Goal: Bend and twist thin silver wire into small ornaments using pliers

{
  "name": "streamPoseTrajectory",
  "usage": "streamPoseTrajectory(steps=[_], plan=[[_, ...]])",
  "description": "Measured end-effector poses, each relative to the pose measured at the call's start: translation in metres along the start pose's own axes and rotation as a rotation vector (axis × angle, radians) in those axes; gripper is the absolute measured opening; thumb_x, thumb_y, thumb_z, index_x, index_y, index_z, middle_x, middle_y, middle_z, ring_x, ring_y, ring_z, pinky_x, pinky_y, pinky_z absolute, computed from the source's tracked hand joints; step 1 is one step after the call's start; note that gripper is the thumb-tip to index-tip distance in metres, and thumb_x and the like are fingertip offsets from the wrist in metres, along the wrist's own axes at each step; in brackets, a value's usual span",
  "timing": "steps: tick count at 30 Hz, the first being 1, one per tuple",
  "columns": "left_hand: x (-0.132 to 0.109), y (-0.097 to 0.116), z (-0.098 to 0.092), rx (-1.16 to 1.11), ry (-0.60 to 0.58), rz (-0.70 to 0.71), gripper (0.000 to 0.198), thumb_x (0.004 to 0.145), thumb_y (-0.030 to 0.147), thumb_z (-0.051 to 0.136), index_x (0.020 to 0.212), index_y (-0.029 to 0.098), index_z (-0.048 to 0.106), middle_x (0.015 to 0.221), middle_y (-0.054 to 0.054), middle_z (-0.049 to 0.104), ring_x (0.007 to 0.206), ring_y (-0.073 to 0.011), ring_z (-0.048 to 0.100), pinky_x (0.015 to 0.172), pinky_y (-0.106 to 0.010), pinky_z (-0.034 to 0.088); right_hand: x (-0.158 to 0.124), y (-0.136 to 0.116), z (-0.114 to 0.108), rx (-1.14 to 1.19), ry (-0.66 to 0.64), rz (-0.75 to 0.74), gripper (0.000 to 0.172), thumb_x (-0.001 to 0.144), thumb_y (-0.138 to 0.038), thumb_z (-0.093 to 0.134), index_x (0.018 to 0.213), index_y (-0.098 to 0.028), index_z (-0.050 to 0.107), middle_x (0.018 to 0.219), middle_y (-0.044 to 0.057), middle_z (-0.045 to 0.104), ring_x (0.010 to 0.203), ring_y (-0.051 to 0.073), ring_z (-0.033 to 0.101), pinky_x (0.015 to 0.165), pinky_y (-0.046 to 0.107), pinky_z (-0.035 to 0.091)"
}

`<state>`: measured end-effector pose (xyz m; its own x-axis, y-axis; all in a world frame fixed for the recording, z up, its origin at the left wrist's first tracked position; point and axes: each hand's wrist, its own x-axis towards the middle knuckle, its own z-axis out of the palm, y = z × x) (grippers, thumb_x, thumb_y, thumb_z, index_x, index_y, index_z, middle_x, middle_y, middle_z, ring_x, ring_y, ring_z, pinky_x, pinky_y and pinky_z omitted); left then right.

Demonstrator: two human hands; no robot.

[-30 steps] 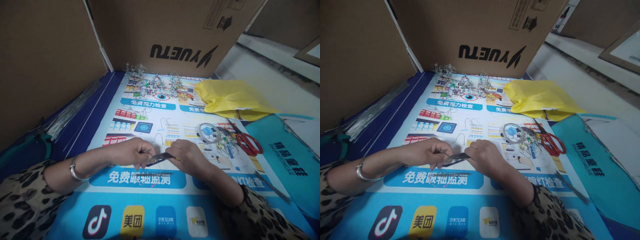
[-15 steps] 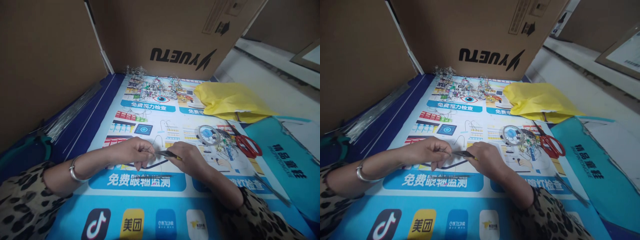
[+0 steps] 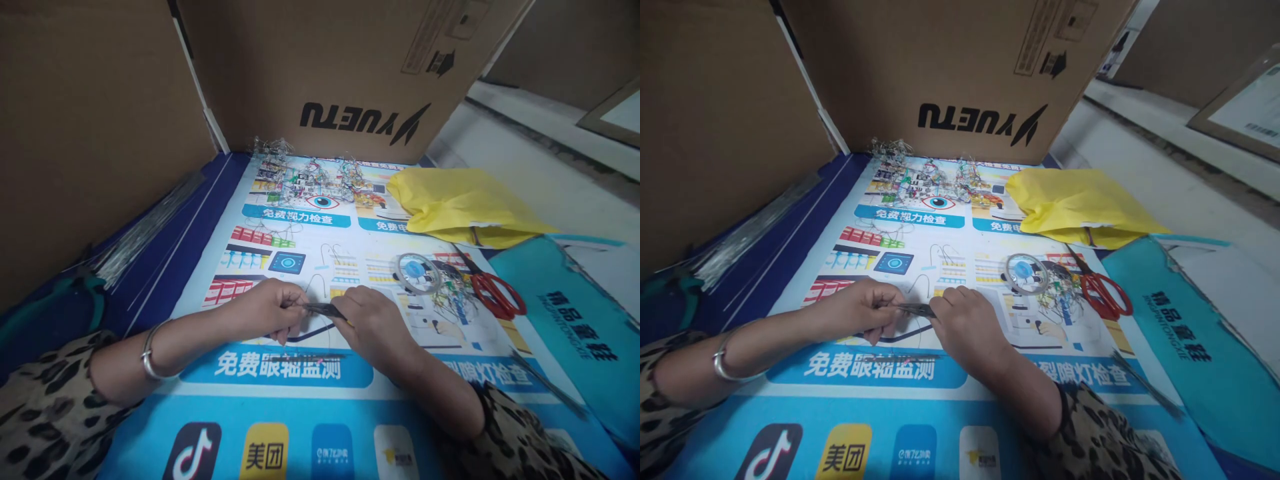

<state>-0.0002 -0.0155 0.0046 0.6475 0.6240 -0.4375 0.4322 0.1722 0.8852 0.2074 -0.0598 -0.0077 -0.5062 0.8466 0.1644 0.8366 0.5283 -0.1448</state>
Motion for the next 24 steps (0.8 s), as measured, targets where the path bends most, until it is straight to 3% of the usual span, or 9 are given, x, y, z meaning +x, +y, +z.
streamPoseTrajectory(steps=[11, 24], plan=[[-0.0015, -0.0003, 0.0004, 0.047, 0.022, 0.060, 0.011, 0.076, 0.014, 0.046, 0.066, 0.016, 0.051, 0.050, 0.006, 0.054, 0.041, -0.0057, 0.051, 0.040, -0.015, 0.036, -0.0028, -0.0069, 0.0037, 0.044, -0.022, 0.116, 0.016, 0.085, -0.029, 0.052, 0.078, -0.018, 0.060, 0.076, 0.004, 0.061, 0.074, 0.017, 0.053, 0.063, 0.026, 0.035], [-0.0017, 0.0017, -0.0009, 0.030, 0.023, -0.005, 0.005, 0.076, 0.019, 0.049, 0.074, 0.017, 0.052, 0.050, 0.006, 0.054, 0.039, -0.0061, 0.049, 0.039, -0.016, 0.033, -0.0027, -0.0041, 0.0044, 0.158, -0.032, 0.152, 0.016, 0.086, -0.030, 0.051, 0.084, -0.018, 0.062, 0.079, 0.005, 0.062, 0.078, 0.017, 0.056, 0.067, 0.026, 0.039]])
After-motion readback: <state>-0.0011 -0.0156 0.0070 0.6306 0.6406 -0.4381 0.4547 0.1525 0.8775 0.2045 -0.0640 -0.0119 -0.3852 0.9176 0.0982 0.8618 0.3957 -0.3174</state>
